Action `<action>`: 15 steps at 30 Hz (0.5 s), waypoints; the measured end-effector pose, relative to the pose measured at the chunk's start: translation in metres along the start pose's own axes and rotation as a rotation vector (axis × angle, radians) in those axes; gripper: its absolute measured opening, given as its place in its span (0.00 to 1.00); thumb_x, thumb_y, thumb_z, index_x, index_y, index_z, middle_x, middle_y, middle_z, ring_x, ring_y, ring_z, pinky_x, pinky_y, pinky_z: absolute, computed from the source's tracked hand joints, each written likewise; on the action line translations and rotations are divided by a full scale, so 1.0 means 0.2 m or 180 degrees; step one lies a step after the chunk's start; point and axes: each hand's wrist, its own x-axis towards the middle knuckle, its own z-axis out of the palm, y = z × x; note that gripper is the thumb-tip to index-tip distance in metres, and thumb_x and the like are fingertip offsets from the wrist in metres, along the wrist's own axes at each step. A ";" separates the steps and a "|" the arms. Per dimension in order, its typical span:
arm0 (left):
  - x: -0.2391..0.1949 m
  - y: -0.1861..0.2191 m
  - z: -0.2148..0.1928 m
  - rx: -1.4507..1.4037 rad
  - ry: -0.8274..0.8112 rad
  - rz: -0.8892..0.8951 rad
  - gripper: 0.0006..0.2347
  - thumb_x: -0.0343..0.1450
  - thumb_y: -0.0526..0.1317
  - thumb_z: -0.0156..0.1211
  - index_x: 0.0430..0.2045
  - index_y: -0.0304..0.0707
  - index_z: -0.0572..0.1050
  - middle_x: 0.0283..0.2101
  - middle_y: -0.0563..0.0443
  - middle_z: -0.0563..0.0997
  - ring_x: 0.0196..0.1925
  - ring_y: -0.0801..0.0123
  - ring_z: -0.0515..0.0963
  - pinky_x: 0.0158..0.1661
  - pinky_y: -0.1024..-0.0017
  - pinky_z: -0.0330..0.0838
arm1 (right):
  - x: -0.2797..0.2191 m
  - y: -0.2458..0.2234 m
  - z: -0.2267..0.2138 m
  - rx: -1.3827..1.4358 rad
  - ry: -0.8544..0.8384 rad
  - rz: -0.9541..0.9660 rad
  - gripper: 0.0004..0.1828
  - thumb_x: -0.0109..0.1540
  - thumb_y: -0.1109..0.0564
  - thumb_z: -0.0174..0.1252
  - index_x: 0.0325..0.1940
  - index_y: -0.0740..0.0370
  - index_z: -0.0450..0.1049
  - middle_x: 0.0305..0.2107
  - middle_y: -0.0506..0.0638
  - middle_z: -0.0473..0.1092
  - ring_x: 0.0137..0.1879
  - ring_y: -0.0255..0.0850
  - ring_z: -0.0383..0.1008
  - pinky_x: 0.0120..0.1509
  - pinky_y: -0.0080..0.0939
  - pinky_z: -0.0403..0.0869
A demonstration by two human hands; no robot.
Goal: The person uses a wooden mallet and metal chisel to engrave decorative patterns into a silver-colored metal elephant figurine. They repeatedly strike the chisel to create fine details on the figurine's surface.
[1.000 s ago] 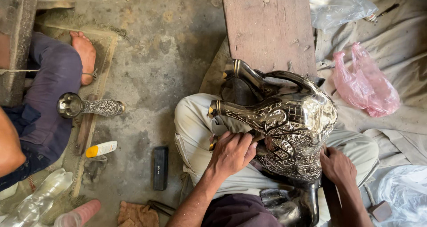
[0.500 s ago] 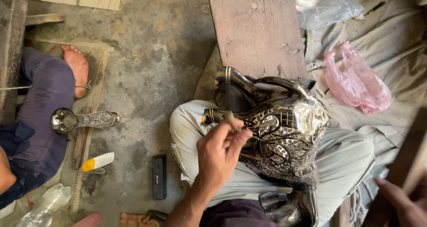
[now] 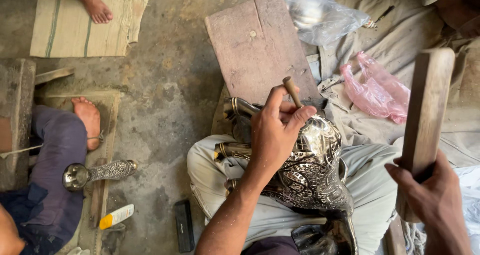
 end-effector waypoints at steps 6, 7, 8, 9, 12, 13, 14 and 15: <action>0.04 -0.07 0.11 -0.0089 0.0037 0.0447 0.18 0.73 0.43 0.64 0.50 0.31 0.67 0.28 0.48 0.84 0.28 0.72 0.84 0.31 0.72 0.77 | 0.08 -0.16 -0.05 0.0606 0.0325 -0.0708 0.17 0.63 0.58 0.71 0.49 0.68 0.72 0.36 0.50 0.76 0.39 0.33 0.73 0.45 0.37 0.72; 0.04 -0.09 0.12 -0.0007 0.0095 0.0539 0.16 0.74 0.43 0.64 0.47 0.32 0.68 0.28 0.48 0.84 0.28 0.72 0.84 0.30 0.72 0.77 | 0.09 -0.17 -0.06 0.0617 0.0340 -0.0772 0.16 0.64 0.59 0.71 0.48 0.68 0.71 0.36 0.50 0.76 0.38 0.33 0.72 0.45 0.37 0.72; 0.04 -0.11 0.14 0.0076 0.0153 0.0630 0.14 0.74 0.43 0.64 0.44 0.32 0.69 0.28 0.49 0.83 0.28 0.72 0.84 0.29 0.73 0.78 | 0.10 -0.16 -0.06 0.0655 0.0359 -0.0774 0.16 0.64 0.58 0.71 0.48 0.68 0.71 0.36 0.50 0.76 0.39 0.33 0.73 0.45 0.36 0.72; 0.03 -0.12 0.15 0.0164 0.0215 0.0722 0.13 0.75 0.43 0.64 0.41 0.33 0.69 0.28 0.49 0.83 0.28 0.72 0.84 0.28 0.73 0.78 | 0.11 -0.15 -0.07 0.0698 0.0374 -0.0780 0.17 0.64 0.58 0.70 0.48 0.68 0.71 0.36 0.49 0.76 0.40 0.33 0.73 0.45 0.36 0.72; 0.01 -0.16 0.17 -0.0061 0.0343 0.0848 0.12 0.76 0.43 0.63 0.41 0.33 0.69 0.29 0.50 0.82 0.28 0.72 0.84 0.28 0.74 0.78 | 0.17 -0.05 0.00 0.0742 0.0289 -0.0546 0.19 0.61 0.57 0.72 0.48 0.69 0.72 0.35 0.52 0.75 0.40 0.36 0.75 0.45 0.38 0.74; 0.01 -0.16 0.17 -0.0052 0.0351 0.0837 0.12 0.76 0.43 0.63 0.41 0.33 0.69 0.29 0.50 0.83 0.29 0.72 0.85 0.28 0.75 0.78 | 0.19 -0.01 0.05 0.0738 0.0243 -0.0429 0.20 0.60 0.56 0.72 0.48 0.70 0.73 0.35 0.53 0.75 0.40 0.38 0.75 0.45 0.40 0.75; 0.02 -0.17 0.17 -0.0044 0.0360 0.0825 0.12 0.76 0.43 0.63 0.40 0.33 0.69 0.30 0.50 0.83 0.30 0.72 0.85 0.28 0.75 0.79 | 0.24 0.03 0.12 0.0533 0.0073 -0.0308 0.21 0.59 0.55 0.72 0.49 0.69 0.75 0.35 0.54 0.76 0.40 0.39 0.77 0.46 0.41 0.76; 0.01 -0.18 0.18 -0.0039 0.0350 0.0805 0.12 0.76 0.43 0.64 0.39 0.33 0.69 0.30 0.50 0.83 0.30 0.72 0.85 0.28 0.75 0.79 | 0.30 0.09 0.21 0.0324 -0.0090 -0.0167 0.23 0.57 0.53 0.72 0.51 0.68 0.76 0.36 0.55 0.78 0.40 0.41 0.79 0.47 0.42 0.77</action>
